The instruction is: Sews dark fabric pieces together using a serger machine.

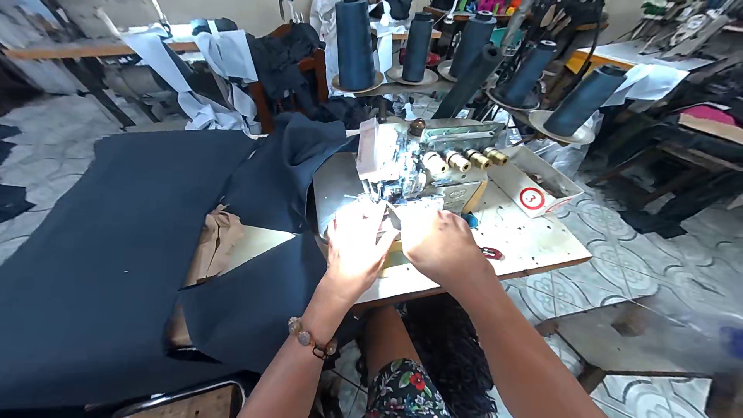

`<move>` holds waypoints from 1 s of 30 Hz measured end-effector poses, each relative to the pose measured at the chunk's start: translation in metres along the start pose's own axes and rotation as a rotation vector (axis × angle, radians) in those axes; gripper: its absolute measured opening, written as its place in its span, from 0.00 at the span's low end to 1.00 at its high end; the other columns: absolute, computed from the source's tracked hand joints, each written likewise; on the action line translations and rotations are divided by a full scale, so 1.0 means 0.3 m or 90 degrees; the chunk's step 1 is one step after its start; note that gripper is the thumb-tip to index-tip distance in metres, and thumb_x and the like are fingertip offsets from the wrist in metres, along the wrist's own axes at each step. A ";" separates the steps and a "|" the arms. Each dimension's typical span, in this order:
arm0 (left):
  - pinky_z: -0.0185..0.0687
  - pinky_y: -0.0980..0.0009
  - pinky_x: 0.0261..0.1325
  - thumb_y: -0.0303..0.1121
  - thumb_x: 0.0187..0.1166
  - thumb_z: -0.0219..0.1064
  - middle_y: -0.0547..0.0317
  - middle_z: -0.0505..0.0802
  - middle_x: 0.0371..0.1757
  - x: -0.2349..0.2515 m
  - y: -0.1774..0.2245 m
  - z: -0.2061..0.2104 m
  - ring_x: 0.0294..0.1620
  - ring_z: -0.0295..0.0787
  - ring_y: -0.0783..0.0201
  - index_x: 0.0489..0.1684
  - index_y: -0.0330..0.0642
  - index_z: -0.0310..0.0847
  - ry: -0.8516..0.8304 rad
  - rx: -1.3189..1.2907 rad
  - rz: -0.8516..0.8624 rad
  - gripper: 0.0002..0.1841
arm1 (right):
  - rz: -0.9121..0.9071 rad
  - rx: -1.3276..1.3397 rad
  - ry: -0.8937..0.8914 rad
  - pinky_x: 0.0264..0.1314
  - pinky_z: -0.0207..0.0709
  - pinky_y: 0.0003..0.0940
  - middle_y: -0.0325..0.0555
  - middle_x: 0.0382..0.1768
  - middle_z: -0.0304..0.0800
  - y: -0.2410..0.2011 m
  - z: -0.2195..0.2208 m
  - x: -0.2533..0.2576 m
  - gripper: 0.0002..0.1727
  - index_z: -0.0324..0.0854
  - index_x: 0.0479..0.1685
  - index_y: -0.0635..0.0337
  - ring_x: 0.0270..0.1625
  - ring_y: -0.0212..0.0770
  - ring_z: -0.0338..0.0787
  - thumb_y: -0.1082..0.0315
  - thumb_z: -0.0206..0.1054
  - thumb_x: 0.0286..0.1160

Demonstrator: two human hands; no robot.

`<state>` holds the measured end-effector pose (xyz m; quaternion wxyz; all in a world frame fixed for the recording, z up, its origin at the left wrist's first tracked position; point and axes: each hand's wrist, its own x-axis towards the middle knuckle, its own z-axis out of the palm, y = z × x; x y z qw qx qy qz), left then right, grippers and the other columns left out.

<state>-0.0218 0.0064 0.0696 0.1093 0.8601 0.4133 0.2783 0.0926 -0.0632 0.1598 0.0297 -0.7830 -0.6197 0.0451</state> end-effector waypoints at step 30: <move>0.59 0.32 0.78 0.56 0.85 0.56 0.43 0.82 0.76 -0.007 -0.019 0.030 0.81 0.72 0.38 0.81 0.52 0.78 0.028 0.011 0.014 0.29 | 0.014 -0.054 -0.016 0.44 0.82 0.51 0.57 0.39 0.89 -0.028 0.002 0.007 0.15 0.86 0.45 0.65 0.48 0.56 0.92 0.64 0.58 0.88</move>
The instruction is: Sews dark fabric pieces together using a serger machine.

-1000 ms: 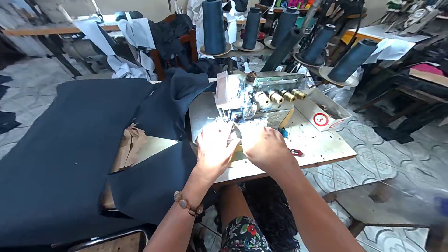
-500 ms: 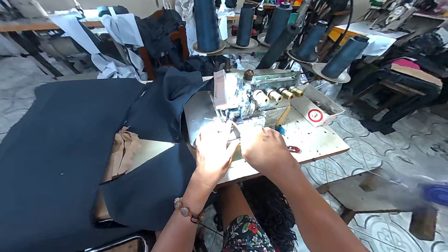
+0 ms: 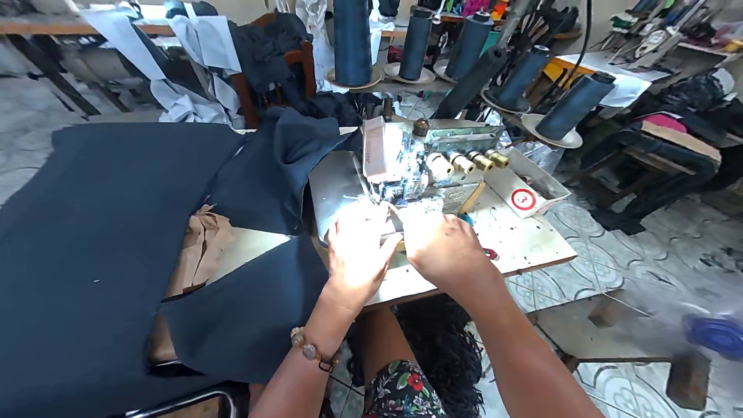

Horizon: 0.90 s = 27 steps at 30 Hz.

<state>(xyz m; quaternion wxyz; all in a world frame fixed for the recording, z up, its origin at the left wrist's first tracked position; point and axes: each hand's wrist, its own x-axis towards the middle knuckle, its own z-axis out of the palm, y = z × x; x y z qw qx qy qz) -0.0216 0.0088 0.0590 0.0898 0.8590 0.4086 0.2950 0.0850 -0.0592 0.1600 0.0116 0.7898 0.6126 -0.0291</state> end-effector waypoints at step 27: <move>0.60 0.32 0.76 0.56 0.84 0.57 0.41 0.82 0.77 0.006 0.015 -0.012 0.80 0.72 0.36 0.82 0.53 0.77 -0.025 0.019 -0.026 0.30 | 0.036 0.043 -0.017 0.49 0.81 0.53 0.58 0.41 0.90 -0.011 -0.016 0.002 0.14 0.85 0.51 0.64 0.50 0.57 0.92 0.64 0.58 0.88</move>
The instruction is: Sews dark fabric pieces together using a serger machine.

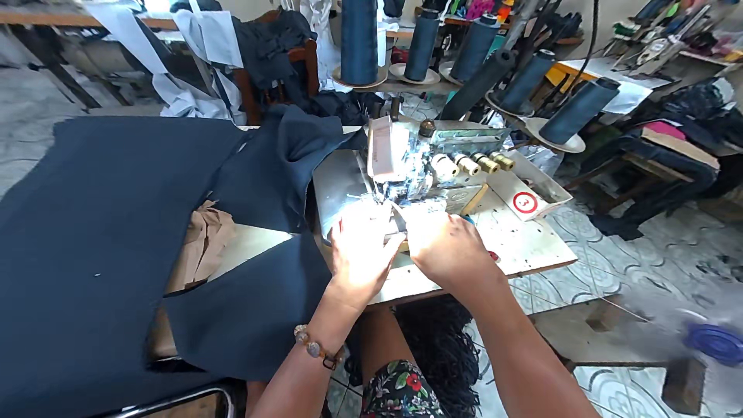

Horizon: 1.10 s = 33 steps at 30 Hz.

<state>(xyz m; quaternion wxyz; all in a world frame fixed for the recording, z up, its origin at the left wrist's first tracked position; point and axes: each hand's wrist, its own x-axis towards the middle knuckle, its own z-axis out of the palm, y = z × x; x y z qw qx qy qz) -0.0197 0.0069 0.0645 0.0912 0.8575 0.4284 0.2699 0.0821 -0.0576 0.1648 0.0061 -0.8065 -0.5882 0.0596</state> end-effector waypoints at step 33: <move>0.61 0.34 0.78 0.54 0.82 0.59 0.42 0.84 0.75 -0.022 -0.020 0.017 0.80 0.75 0.39 0.73 0.38 0.80 0.062 -0.017 0.034 0.31 | -0.037 -0.039 0.035 0.43 0.81 0.52 0.59 0.40 0.90 0.000 0.013 -0.007 0.15 0.87 0.46 0.66 0.47 0.58 0.92 0.63 0.60 0.87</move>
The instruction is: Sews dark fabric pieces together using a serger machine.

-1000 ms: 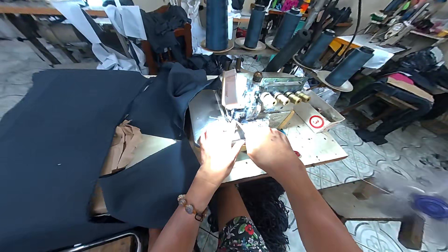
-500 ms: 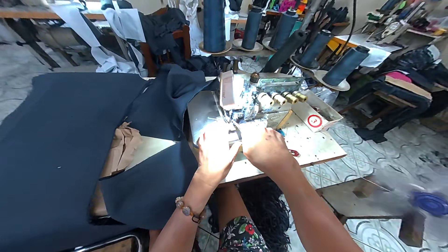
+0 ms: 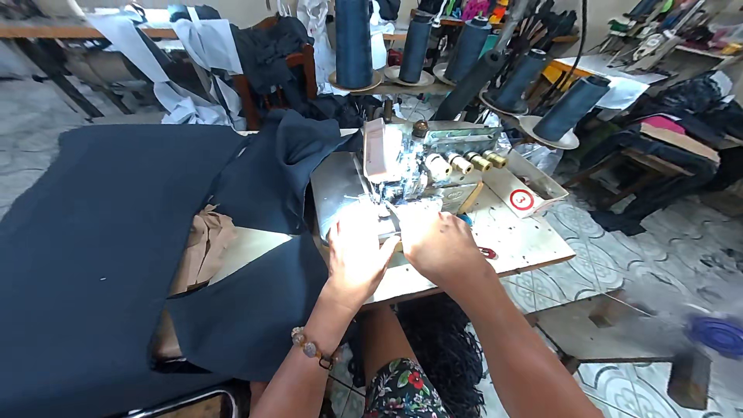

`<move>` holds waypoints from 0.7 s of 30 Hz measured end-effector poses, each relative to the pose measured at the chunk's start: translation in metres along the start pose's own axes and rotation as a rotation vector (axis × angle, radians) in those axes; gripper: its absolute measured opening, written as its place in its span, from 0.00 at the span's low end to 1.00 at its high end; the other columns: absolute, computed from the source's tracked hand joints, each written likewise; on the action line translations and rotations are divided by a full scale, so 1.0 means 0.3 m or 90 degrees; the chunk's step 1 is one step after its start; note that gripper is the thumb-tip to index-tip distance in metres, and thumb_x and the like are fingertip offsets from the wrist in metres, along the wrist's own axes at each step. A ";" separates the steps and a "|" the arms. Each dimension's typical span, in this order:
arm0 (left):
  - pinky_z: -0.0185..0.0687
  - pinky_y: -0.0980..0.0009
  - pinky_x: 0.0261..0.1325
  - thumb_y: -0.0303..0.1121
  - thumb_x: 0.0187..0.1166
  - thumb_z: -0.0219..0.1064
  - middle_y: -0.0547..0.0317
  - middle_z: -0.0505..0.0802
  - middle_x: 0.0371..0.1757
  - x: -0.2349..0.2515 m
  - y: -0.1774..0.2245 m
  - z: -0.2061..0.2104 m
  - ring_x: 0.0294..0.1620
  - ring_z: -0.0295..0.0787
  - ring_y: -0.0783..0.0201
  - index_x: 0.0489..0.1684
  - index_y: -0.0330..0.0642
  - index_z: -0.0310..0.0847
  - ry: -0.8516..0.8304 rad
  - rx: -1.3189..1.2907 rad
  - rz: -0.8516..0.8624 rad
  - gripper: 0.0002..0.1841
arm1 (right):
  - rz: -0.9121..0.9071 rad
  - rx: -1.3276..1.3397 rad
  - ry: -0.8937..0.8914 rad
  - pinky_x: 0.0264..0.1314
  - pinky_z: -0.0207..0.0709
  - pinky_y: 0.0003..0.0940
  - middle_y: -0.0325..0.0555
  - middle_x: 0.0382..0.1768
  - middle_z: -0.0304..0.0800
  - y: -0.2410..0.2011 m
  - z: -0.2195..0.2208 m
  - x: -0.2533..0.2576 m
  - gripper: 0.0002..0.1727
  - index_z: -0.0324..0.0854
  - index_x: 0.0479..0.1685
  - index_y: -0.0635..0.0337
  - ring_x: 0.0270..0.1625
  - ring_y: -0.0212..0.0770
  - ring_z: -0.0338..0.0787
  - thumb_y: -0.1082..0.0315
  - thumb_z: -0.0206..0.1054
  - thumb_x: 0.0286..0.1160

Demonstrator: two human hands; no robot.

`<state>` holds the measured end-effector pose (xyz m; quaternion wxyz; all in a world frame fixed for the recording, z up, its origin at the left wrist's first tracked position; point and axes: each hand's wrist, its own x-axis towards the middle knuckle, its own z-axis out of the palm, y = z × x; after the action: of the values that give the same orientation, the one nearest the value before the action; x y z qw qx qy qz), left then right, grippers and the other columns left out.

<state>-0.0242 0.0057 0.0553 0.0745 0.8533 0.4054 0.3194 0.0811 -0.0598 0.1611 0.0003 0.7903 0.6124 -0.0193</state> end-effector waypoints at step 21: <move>0.58 0.36 0.82 0.54 0.81 0.64 0.46 0.84 0.76 -0.004 -0.007 0.005 0.82 0.73 0.42 0.72 0.41 0.81 -0.022 -0.002 -0.016 0.30 | -0.054 0.403 0.114 0.34 0.79 0.41 0.46 0.28 0.85 0.279 0.192 0.059 0.11 0.88 0.49 0.62 0.28 0.39 0.83 0.68 0.60 0.88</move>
<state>-0.0252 0.0063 0.0528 0.0867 0.8536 0.4141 0.3040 0.1647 -0.0650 0.1009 -0.2997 0.7237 0.6059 -0.1390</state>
